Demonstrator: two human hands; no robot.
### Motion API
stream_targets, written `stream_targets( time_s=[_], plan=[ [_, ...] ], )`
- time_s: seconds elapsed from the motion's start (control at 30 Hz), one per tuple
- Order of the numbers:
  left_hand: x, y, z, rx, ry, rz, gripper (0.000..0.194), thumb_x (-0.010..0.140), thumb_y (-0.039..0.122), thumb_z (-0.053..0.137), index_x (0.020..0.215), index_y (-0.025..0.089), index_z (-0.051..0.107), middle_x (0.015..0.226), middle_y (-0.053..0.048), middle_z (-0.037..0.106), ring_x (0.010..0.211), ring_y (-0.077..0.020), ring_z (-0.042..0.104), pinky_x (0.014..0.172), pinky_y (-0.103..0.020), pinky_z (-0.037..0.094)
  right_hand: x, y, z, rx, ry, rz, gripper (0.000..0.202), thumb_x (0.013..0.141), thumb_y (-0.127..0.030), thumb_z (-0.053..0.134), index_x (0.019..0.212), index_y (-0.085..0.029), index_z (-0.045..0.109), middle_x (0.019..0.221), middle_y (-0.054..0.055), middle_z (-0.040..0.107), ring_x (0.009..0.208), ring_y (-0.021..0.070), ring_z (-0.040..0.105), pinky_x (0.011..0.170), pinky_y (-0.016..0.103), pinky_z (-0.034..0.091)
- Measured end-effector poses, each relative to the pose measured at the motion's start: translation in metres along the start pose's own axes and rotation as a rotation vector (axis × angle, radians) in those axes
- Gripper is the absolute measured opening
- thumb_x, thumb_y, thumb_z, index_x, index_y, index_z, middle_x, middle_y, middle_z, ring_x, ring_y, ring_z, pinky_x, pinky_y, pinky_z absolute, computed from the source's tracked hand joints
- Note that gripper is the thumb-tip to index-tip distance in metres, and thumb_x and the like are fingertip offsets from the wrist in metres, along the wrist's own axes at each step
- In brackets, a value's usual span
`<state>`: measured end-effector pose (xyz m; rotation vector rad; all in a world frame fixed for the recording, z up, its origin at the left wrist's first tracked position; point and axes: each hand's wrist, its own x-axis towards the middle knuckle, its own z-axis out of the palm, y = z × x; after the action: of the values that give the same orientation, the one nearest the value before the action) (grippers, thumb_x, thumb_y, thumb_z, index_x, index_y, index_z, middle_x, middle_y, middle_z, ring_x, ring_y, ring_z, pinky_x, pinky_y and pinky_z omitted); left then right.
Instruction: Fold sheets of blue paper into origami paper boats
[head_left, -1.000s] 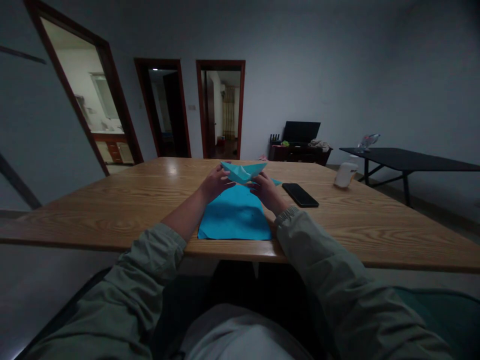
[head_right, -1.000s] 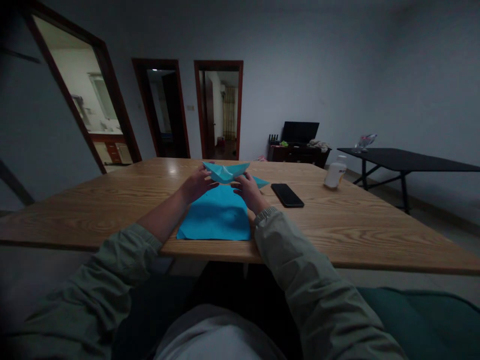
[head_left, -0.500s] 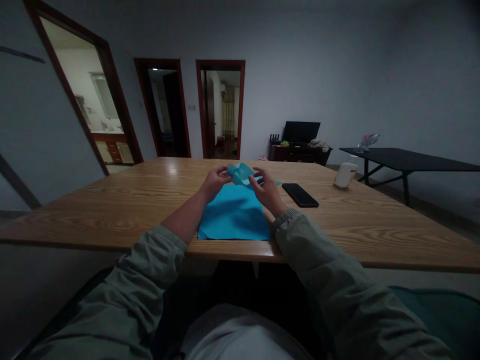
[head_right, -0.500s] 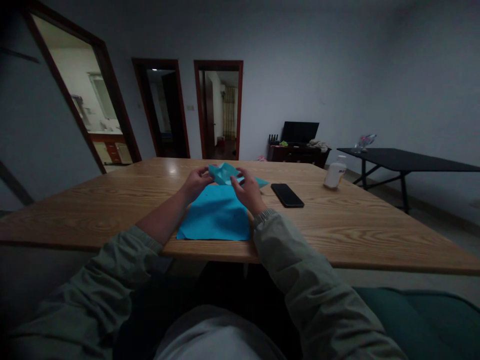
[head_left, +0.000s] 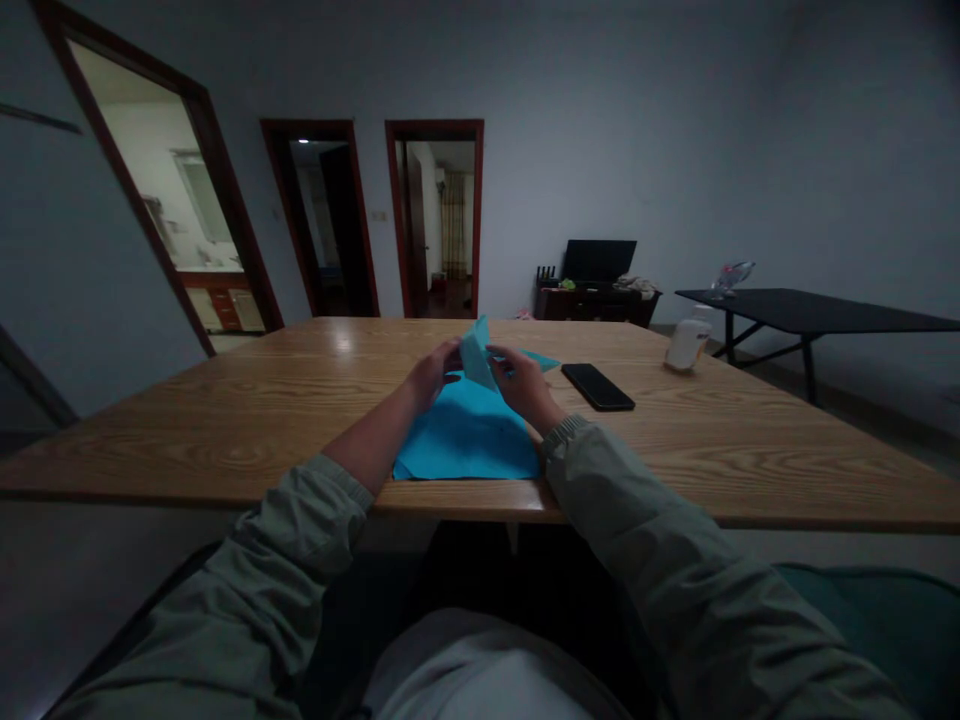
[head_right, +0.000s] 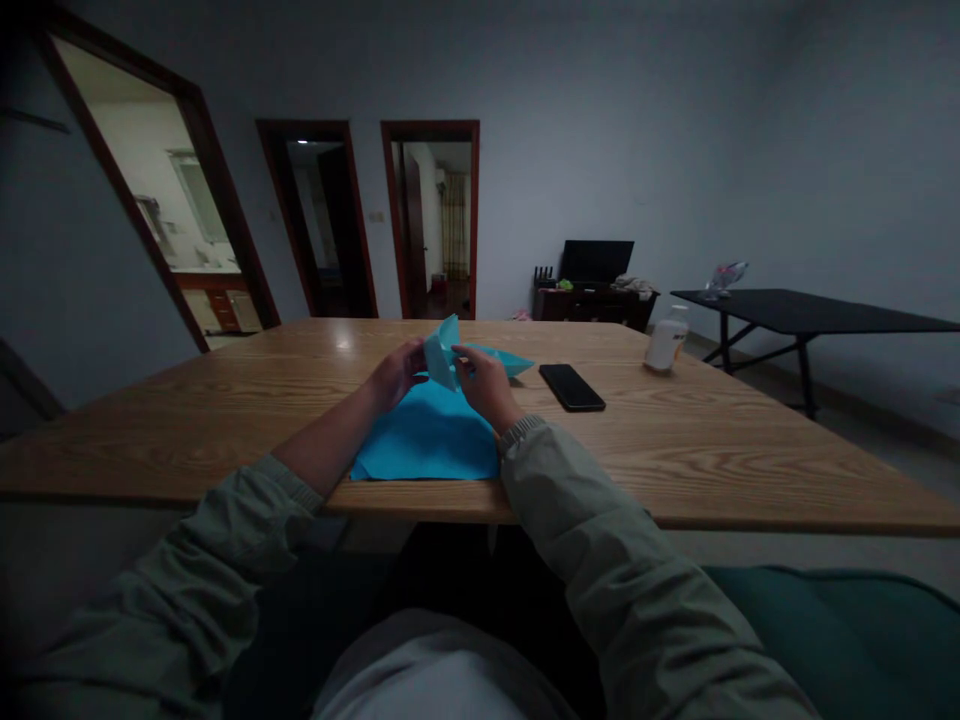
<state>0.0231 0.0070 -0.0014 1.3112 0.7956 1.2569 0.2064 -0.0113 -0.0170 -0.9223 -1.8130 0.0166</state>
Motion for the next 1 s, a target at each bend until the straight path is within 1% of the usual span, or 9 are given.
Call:
stream_targets(
  time_s=[0.07,0.17,0.27,0.37,0.47,0.53,0.63,0.77,1.0],
  plan=[
    [-0.002,0.0,0.001,-0.011,-0.022,-0.026,0.039,0.079,0.057,0.057,0.09,0.02,0.064,0.093,-0.007,0.069,0.089,-0.0233,0.062,0.073,-0.034,0.042,-0.001,0.002,0.001,0.006,-0.003,-0.012,0.028,0.092,-0.019,0.057,0.117,-0.019,0.068,0.099,0.008,0.072,0.08,0.021,0.068,0.077,0.033,0.054],
    [-0.002,-0.002,0.0,-0.045,-0.025,-0.048,0.037,0.077,0.054,0.06,0.088,0.019,0.064,0.089,-0.007,0.069,0.086,-0.0225,0.061,0.072,-0.033,0.042,-0.003,0.003,0.003,0.058,-0.004,-0.003,0.029,0.093,-0.023,0.057,0.12,-0.019,0.067,0.099,0.008,0.072,0.082,0.0217,0.069,0.076,0.033,0.056],
    [-0.001,-0.003,-0.001,-0.092,-0.009,-0.033,0.034,0.076,0.051,0.061,0.087,0.019,0.064,0.085,-0.006,0.069,0.084,-0.0219,0.062,0.073,-0.033,0.044,-0.004,0.003,0.005,0.124,0.0,-0.003,0.028,0.093,-0.027,0.057,0.118,-0.019,0.068,0.101,0.009,0.072,0.086,0.0223,0.069,0.076,0.033,0.057],
    [0.0,-0.003,-0.001,-0.124,-0.037,-0.03,0.034,0.076,0.051,0.061,0.088,0.018,0.064,0.083,-0.007,0.069,0.082,-0.0223,0.063,0.074,-0.034,0.046,-0.004,0.0,0.005,0.152,0.0,-0.011,0.026,0.094,-0.026,0.056,0.116,-0.019,0.068,0.102,0.008,0.072,0.087,0.022,0.069,0.078,0.033,0.057],
    [-0.001,-0.003,0.001,-0.122,-0.067,-0.068,0.039,0.078,0.055,0.058,0.088,0.018,0.064,0.082,-0.007,0.069,0.081,-0.0238,0.063,0.075,-0.037,0.046,-0.004,-0.004,0.004,0.119,0.016,-0.04,0.026,0.094,-0.025,0.055,0.115,-0.019,0.068,0.105,0.009,0.071,0.089,0.0226,0.068,0.081,0.035,0.056],
    [-0.002,-0.002,0.002,-0.109,-0.063,-0.09,0.041,0.078,0.058,0.057,0.088,0.019,0.064,0.082,-0.007,0.069,0.082,-0.0242,0.063,0.076,-0.037,0.046,-0.004,-0.006,0.003,0.085,0.025,-0.07,0.026,0.094,-0.024,0.055,0.116,-0.019,0.068,0.109,0.009,0.07,0.094,0.024,0.067,0.086,0.037,0.055],
    [-0.003,-0.002,0.003,-0.106,-0.042,-0.093,0.041,0.078,0.058,0.057,0.088,0.019,0.063,0.083,-0.006,0.069,0.083,-0.0239,0.063,0.077,-0.037,0.045,-0.005,-0.008,0.003,0.044,0.02,-0.113,0.027,0.096,-0.026,0.053,0.118,-0.018,0.066,0.114,0.01,0.069,0.102,0.0258,0.065,0.092,0.04,0.052],
    [-0.004,-0.001,0.003,-0.142,-0.02,-0.081,0.04,0.078,0.057,0.058,0.09,0.019,0.063,0.083,-0.006,0.069,0.084,-0.024,0.063,0.077,-0.036,0.046,-0.007,-0.009,0.003,0.019,-0.01,-0.143,0.031,0.099,-0.028,0.047,0.123,-0.019,0.064,0.116,0.01,0.068,0.105,0.026,0.064,0.093,0.04,0.051],
    [-0.007,0.004,0.004,-0.208,-0.049,-0.081,0.041,0.08,0.055,0.058,0.092,0.017,0.064,0.083,-0.007,0.07,0.086,-0.0247,0.066,0.075,-0.034,0.048,-0.008,-0.009,0.005,0.019,-0.025,-0.208,0.037,0.1,-0.031,0.048,0.132,-0.018,0.058,0.116,0.012,0.066,0.101,0.0252,0.063,0.092,0.039,0.049]
  ],
)
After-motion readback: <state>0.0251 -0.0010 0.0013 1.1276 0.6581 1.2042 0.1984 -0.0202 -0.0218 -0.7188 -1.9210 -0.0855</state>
